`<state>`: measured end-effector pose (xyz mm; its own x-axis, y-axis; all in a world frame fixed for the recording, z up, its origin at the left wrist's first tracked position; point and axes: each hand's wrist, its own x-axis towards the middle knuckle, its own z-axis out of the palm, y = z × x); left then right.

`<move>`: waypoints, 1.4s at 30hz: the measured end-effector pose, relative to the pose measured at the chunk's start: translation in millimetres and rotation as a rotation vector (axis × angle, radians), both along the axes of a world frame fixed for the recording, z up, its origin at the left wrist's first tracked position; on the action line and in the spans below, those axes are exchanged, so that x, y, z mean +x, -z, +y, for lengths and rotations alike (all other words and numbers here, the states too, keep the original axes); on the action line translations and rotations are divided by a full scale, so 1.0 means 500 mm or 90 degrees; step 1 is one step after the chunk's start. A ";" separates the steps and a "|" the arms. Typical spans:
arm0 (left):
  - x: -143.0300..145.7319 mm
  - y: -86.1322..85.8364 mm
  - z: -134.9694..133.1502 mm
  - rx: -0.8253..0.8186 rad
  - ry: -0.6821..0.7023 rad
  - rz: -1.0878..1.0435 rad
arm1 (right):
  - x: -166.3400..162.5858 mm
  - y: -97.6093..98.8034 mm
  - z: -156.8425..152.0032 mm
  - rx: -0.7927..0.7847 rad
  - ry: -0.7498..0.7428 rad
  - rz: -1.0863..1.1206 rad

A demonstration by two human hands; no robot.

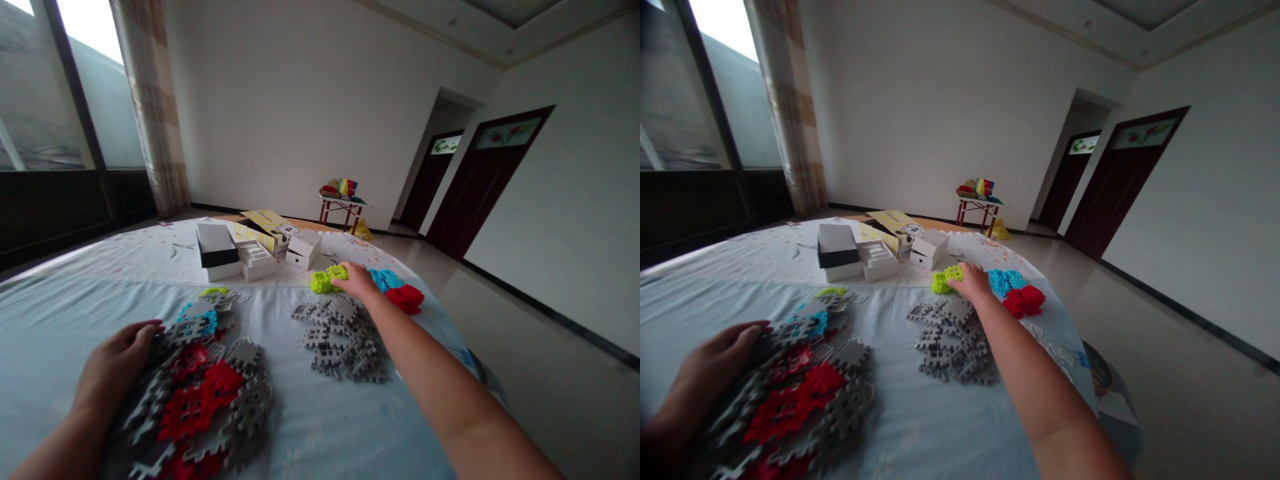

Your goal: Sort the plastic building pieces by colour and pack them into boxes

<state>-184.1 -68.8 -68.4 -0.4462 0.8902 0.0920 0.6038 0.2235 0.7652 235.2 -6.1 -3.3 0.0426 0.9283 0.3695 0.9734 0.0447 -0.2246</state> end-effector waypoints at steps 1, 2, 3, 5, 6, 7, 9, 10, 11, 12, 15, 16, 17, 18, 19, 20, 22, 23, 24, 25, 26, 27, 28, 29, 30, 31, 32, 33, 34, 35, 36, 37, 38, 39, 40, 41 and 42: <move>0.001 -0.001 0.000 0.000 0.000 -0.003 | -0.002 0.003 0.019 -0.003 0.009 0.000; 0.000 0.000 0.001 -0.003 0.000 -0.004 | -0.006 0.008 0.037 -0.004 0.014 0.002; -0.001 0.001 0.002 -0.005 0.000 -0.003 | -0.010 0.012 0.052 -0.006 0.019 0.003; -0.005 0.006 0.004 -0.006 0.000 0.004 | -0.018 0.021 0.075 -0.010 0.026 0.006; -0.008 0.009 0.005 -0.003 0.001 0.009 | -0.020 0.024 0.082 -0.011 0.028 0.009; -0.010 0.011 0.007 0.003 0.001 0.014 | -0.021 0.027 0.087 -0.009 0.029 0.012; -0.012 0.015 0.010 0.012 0.000 0.026 | -0.017 0.030 0.087 0.008 0.026 0.022; -0.012 0.016 0.010 0.012 0.000 0.030 | -0.016 0.030 0.083 0.023 0.020 0.028; -0.011 0.016 0.010 0.014 -0.002 0.030 | -0.015 0.029 0.076 0.039 0.010 0.035; -0.009 0.016 0.010 0.017 -0.002 0.027 | -0.018 0.028 0.067 0.054 -0.006 0.043; -0.001 0.014 0.005 0.036 -0.006 0.014 | -0.052 0.028 0.026 0.084 -0.083 0.072; 0.002 0.014 0.003 0.042 -0.007 0.012 | -0.073 0.030 0.008 0.088 -0.119 0.085; 0.004 0.015 0.002 0.047 -0.008 0.012 | -0.098 0.034 -0.014 0.089 -0.168 0.103; 0.006 0.016 0.001 0.052 -0.009 0.012 | -0.125 0.038 -0.038 0.087 -0.223 0.121; 0.008 0.018 0.000 0.057 -0.011 0.011 | -0.153 0.043 -0.064 0.084 -0.298 0.148; 0.009 0.020 0.000 0.063 -0.014 0.009 | -0.181 0.047 -0.092 0.075 -0.380 0.169; 0.009 0.024 0.001 0.075 -0.018 0.006 | -0.231 0.057 -0.148 0.043 -0.513 0.170; 0.009 0.026 0.001 0.083 -0.019 0.006 | -0.252 0.062 -0.174 0.023 -0.565 0.158; 0.008 0.028 0.002 0.090 -0.018 0.006 | -0.269 0.066 -0.199 0.009 -0.603 0.144; 0.008 0.030 0.003 0.098 -0.016 0.006 | -0.284 0.071 -0.222 -0.002 -0.635 0.126; 0.007 0.031 0.004 0.106 -0.014 0.007 | -0.295 0.075 -0.243 -0.006 -0.657 0.108; 0.007 0.032 0.004 0.112 -0.012 0.008 | -0.305 0.079 -0.261 -0.008 -0.676 0.087; 0.007 0.033 0.004 0.118 -0.011 0.010 | -0.312 0.084 -0.277 -0.012 -0.693 0.062; 0.008 0.033 0.004 0.122 -0.010 0.013 | -0.319 0.088 -0.290 -0.019 -0.707 0.035; 0.009 0.032 0.004 0.126 -0.009 0.017 | -0.325 0.092 -0.300 -0.029 -0.716 0.009; 0.010 0.032 0.003 0.129 -0.009 0.022 | -0.330 0.096 -0.308 -0.039 -0.721 -0.015; 0.011 0.031 0.003 0.132 -0.009 0.026 | -0.335 0.100 -0.312 -0.051 -0.721 -0.035; 0.012 0.030 0.002 0.134 -0.009 0.031 | -0.340 0.103 -0.313 -0.059 -0.715 -0.050; 0.014 0.029 0.001 0.136 -0.009 0.035 | -0.344 0.106 -0.311 -0.064 -0.705 -0.058; 0.017 0.029 0.001 0.137 -0.007 0.037 | -0.347 0.109 -0.308 -0.066 -0.693 -0.064; 0.019 0.028 0.000 0.138 -0.005 0.037 | -0.350 0.111 -0.303 -0.067 -0.682 -0.068; 0.022 0.027 -0.001 0.139 -0.003 0.036 | -0.352 0.113 -0.296 -0.066 -0.670 -0.071; 0.024 0.026 -0.001 0.140 -0.002 0.033 | -0.354 0.114 -0.289 -0.064 -0.659 -0.071; 0.027 0.025 -0.001 0.142 -0.002 0.028 | -0.356 0.116 -0.281 -0.060 -0.648 -0.072; 0.029 0.024 -0.002 0.144 -0.005 0.023 | -0.358 0.117 -0.273 -0.056 -0.636 -0.072; 0.031 0.024 -0.001 0.148 -0.009 0.016 | -0.360 0.119 -0.263 -0.052 -0.625 -0.072; 0.032 0.024 -0.001 0.152 -0.013 0.008 | -0.362 0.121 -0.253 -0.048 -0.612 -0.073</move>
